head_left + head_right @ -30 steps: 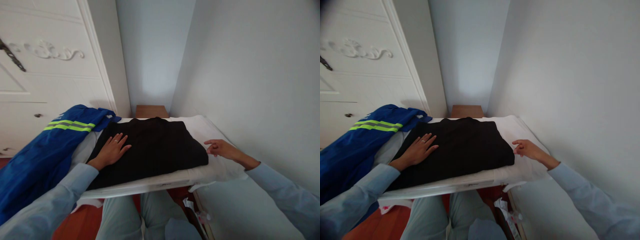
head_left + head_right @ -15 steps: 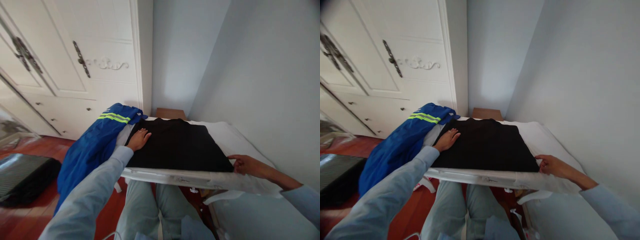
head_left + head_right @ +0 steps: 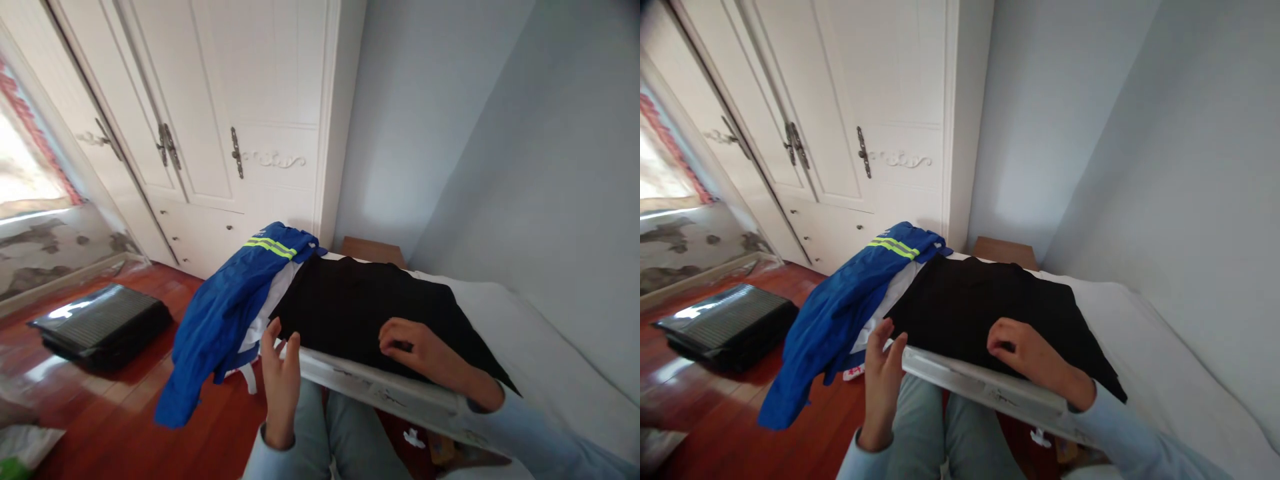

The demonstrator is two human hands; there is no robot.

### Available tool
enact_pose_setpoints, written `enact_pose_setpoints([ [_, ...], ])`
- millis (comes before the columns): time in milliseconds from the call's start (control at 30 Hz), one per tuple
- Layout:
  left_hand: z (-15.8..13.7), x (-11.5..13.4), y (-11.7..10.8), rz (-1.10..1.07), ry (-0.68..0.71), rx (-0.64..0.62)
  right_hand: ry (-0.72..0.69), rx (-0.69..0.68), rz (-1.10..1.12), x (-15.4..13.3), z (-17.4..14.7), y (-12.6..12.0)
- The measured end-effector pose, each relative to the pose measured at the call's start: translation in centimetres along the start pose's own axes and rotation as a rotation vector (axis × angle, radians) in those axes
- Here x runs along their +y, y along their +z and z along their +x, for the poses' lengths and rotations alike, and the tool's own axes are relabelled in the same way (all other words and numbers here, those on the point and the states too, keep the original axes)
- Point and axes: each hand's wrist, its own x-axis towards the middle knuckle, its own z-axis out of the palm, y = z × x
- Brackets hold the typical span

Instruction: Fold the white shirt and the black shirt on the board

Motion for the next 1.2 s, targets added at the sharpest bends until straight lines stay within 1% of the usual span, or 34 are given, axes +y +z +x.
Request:
enact_pose_setpoints([
  [33,-0.9,-1.3,-0.1,0.005,-0.073,0.015,-0.054,-0.040,0.023,-0.9,1.1,0.9],
  [100,-1.9,-3.2,-0.3,-0.051,-0.168,-0.032,-0.113,-0.098,0.066,-2.2,2.4,2.4],
  [167,-1.8,-3.7,-0.5,-0.203,-0.234,-0.057,-0.129,-0.126,0.094,-3.0,2.9,3.7],
  [267,-0.8,-2.7,-0.8,-0.493,-0.296,0.021,-0.109,-0.125,0.115,-3.3,2.6,5.1],
  [300,-0.4,-2.2,-0.9,-0.549,-0.295,0.041,-0.093,-0.127,0.122,-3.3,2.3,5.5],
  [367,0.2,-1.0,-1.0,-0.559,-0.248,0.040,-0.054,-0.124,0.146,-3.1,1.6,6.2],
  [433,0.7,0.0,-1.0,-0.504,-0.206,0.016,-0.003,-0.109,0.186,-2.5,0.8,6.7],
  [500,1.0,0.7,-1.0,-0.495,-0.207,-0.027,0.071,-0.070,0.240,-1.9,0.1,7.2],
  [600,0.8,1.3,-0.6,-0.538,-0.231,-0.089,0.185,0.053,0.354,-1.0,-0.5,7.9],
  [633,0.5,1.4,-0.3,-0.525,-0.212,-0.072,0.205,0.124,0.393,-1.0,-0.7,8.1],
  [700,-0.6,1.3,0.5,-0.453,-0.132,0.057,0.207,0.291,0.429,-1.2,-0.9,8.7],
  [767,-2.3,1.3,1.6,-0.374,-0.035,0.196,0.167,0.453,0.393,-1.9,-1.1,9.4],
  [800,-3.3,1.4,2.1,-0.358,0.000,0.215,0.132,0.525,0.362,-2.4,-1.2,9.8],
  [833,-4.4,1.6,2.6,-0.371,0.021,0.193,0.093,0.592,0.334,-2.8,-1.2,10.2],
  [867,-5.5,1.9,3.0,-0.407,0.029,0.143,0.055,0.656,0.315,-3.1,-1.2,10.7],
  [967,-8.5,3.3,3.6,-0.552,0.013,-0.039,-0.014,0.818,0.317,-3.8,-1.2,11.8],
  [1033,-9.9,4.5,3.4,-0.603,0.024,-0.145,-0.035,0.859,0.318,-4.0,-1.3,12.2],
  [1100,-10.6,5.5,2.9,-0.613,0.058,-0.231,-0.057,0.860,0.297,-4.2,-1.6,12.2],
  [1200,-10.8,6.5,2.1,-0.620,0.118,-0.252,-0.104,0.864,0.249,-4.5,-2.4,11.7],
])
